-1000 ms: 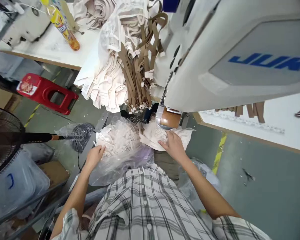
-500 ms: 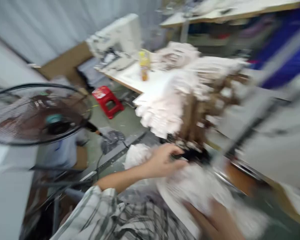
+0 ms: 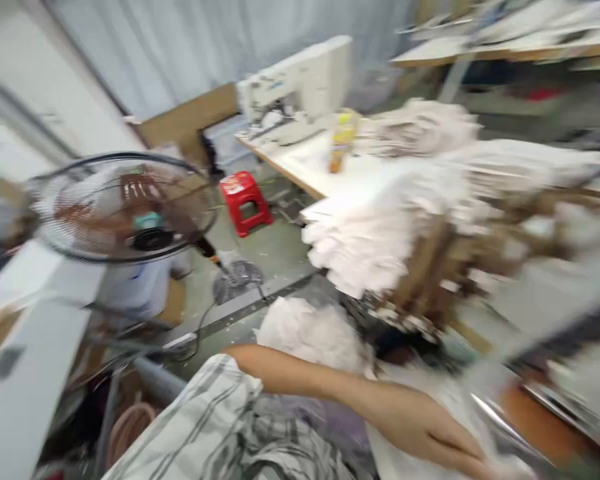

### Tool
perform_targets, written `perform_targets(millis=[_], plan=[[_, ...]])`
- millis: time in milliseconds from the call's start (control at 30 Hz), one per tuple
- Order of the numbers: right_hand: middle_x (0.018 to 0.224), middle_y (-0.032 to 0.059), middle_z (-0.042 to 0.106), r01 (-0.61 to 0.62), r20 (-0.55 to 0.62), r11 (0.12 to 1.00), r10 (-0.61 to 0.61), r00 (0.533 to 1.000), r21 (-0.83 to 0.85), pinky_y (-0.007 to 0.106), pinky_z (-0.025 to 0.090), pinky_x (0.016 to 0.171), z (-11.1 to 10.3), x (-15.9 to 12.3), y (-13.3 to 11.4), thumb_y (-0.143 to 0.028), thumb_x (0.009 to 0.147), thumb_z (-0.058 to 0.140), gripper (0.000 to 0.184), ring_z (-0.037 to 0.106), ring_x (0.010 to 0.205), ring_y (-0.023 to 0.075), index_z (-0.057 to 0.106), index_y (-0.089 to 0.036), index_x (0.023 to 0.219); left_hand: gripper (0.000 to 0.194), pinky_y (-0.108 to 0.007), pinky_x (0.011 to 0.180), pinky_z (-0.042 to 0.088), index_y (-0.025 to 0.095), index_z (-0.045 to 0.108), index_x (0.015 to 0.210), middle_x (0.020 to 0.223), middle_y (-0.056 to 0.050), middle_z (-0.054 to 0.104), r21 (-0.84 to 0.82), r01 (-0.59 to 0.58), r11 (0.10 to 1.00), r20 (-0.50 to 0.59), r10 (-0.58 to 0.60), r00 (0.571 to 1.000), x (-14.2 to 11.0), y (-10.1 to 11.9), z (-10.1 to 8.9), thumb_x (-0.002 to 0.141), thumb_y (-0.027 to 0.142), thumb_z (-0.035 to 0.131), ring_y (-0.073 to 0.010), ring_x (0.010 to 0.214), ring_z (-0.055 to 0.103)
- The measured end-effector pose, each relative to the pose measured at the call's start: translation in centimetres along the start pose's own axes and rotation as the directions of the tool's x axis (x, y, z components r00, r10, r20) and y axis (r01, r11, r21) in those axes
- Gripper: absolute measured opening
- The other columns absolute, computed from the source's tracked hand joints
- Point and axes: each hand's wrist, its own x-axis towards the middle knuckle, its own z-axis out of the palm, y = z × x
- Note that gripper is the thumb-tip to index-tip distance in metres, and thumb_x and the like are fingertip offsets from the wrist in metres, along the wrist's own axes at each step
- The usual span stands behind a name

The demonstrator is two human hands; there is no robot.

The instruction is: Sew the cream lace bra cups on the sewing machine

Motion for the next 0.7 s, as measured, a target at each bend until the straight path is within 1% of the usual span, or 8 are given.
perform_targets(millis=[67, 167, 200, 267, 400, 500, 633, 700], plan=[[0.133, 0.0127, 0.065, -0.131, -0.173, 0.991, 0.123, 0.977, -0.038, 0.047, 0.062, 0.073, -2.9, -5.5, 0.6, -0.052, 0.077, 0.069, 0.075, 0.069, 0.112, 0.0364, 0.041, -0.042, 0.146, 0.035, -0.021, 0.056, 0.039, 0.017, 0.053, 0.059, 0.061, 0.002, 0.057, 0.225, -0.014, 0.974, -0.043, 0.024, 0.999, -0.3, 1.7, 0.4, 0.092, 0.025, 0.061, -0.0109, 0.061, 0.053], [0.1, 0.0082, 0.073, -0.171, -0.204, 0.985, 0.172, 0.964, 0.023, 0.035, 0.06, 0.071, -3.2, -9.0, -0.6, -0.044, 0.082, 0.07, 0.04, 0.074, 0.086, 0.0255, 0.06, -0.026, 0.116, 0.04, -0.027, 0.051, 0.021, 0.017, 0.046, 0.057, 0.053, 0.003, 0.042, 0.439, -0.014, 0.898, -0.172, 0.1, 0.98, 0.0, 2.2, 0.0, 0.093, 0.03, 0.058, -0.0105, 0.053, 0.038], [0.088, 0.0048, 0.071, -0.157, -0.281, 0.986, 0.167, 0.945, 0.057, 0.03, 0.058, 0.066, -3.1, -8.8, -0.8, -0.043, 0.087, 0.068, 0.032, 0.072, 0.074, 0.0209, 0.06, -0.024, 0.111, 0.045, -0.028, 0.051, 0.018, 0.017, 0.041, 0.054, 0.05, 0.004, 0.034, 0.455, 0.029, 0.89, -0.248, 0.096, 0.964, 0.3, 2.1, -0.4, 0.093, 0.033, 0.058, -0.01, 0.051, 0.033], [0.079, 0.0013, 0.069, -0.091, -0.471, 0.995, 0.1, 0.877, 0.042, 0.025, 0.052, 0.057, -3.2, -7.6, -0.8, -0.04, 0.092, 0.063, 0.026, 0.066, 0.062, 0.0162, 0.058, -0.024, 0.111, 0.049, -0.027, 0.051, 0.018, 0.017, 0.038, 0.052, 0.049, 0.005, 0.029, 0.4, 0.045, 0.915, -0.271, 0.072, 0.96, 0.8, 2.1, -1.3, 0.091, 0.037, 0.06, -0.0092, 0.051, 0.029], [0.095, 0.0047, 0.075, -0.047, -0.43, 0.988, -0.02, 0.903, -0.146, 0.026, 0.052, 0.068, -5.2, -5.0, -2.0, -0.032, 0.098, 0.055, 0.027, 0.069, 0.072, 0.0165, 0.063, -0.024, 0.122, 0.027, -0.022, 0.053, 0.033, 0.018, 0.061, 0.072, 0.064, 0.003, 0.056, 0.247, 0.067, 0.967, -0.32, 0.016, 0.947, 1.2, 3.4, -3.5, 0.089, 0.039, 0.062, -0.0102, 0.058, 0.047], [0.104, 0.0057, 0.075, -0.137, -0.423, 0.99, 0.111, 0.899, -0.031, 0.026, 0.051, 0.072, -7.0, -3.6, -3.0, -0.031, 0.098, 0.052, 0.032, 0.068, 0.078, 0.0171, 0.063, -0.022, 0.127, 0.018, -0.021, 0.055, 0.036, 0.019, 0.064, 0.081, 0.068, 0.002, 0.059, 0.24, 0.111, 0.964, -0.499, 0.025, 0.866, 1.8, 4.0, -4.5, 0.088, 0.035, 0.062, -0.011, 0.061, 0.05], [0.063, -0.0046, 0.054, -0.242, -0.446, 0.956, 0.291, 0.846, 0.165, 0.024, 0.04, 0.055, -8.0, -2.1, -2.6, -0.041, 0.093, 0.058, 0.029, 0.048, 0.054, 0.0132, 0.064, -0.021, 0.114, 0.035, -0.021, 0.054, 0.033, 0.02, 0.042, 0.06, 0.061, 0.002, 0.052, 0.207, 0.146, 0.967, -0.593, 0.005, 0.805, 3.5, 3.8, -5.1, 0.085, 0.034, 0.062, -0.0117, 0.063, 0.049], [0.059, -0.0066, 0.045, -0.257, -0.45, 0.942, 0.33, 0.83, 0.217, 0.024, 0.036, 0.054, -8.1, -1.6, -2.2, -0.043, 0.092, 0.059, 0.027, 0.043, 0.052, 0.0125, 0.063, -0.021, 0.107, 0.042, -0.022, 0.05, 0.027, 0.021, 0.033, 0.056, 0.055, 0.003, 0.041, 0.205, 0.179, 0.962, -0.626, -0.012, 0.78, 4.1, 3.7, -5.3, 0.082, 0.035, 0.062, -0.0105, 0.058, 0.04]])
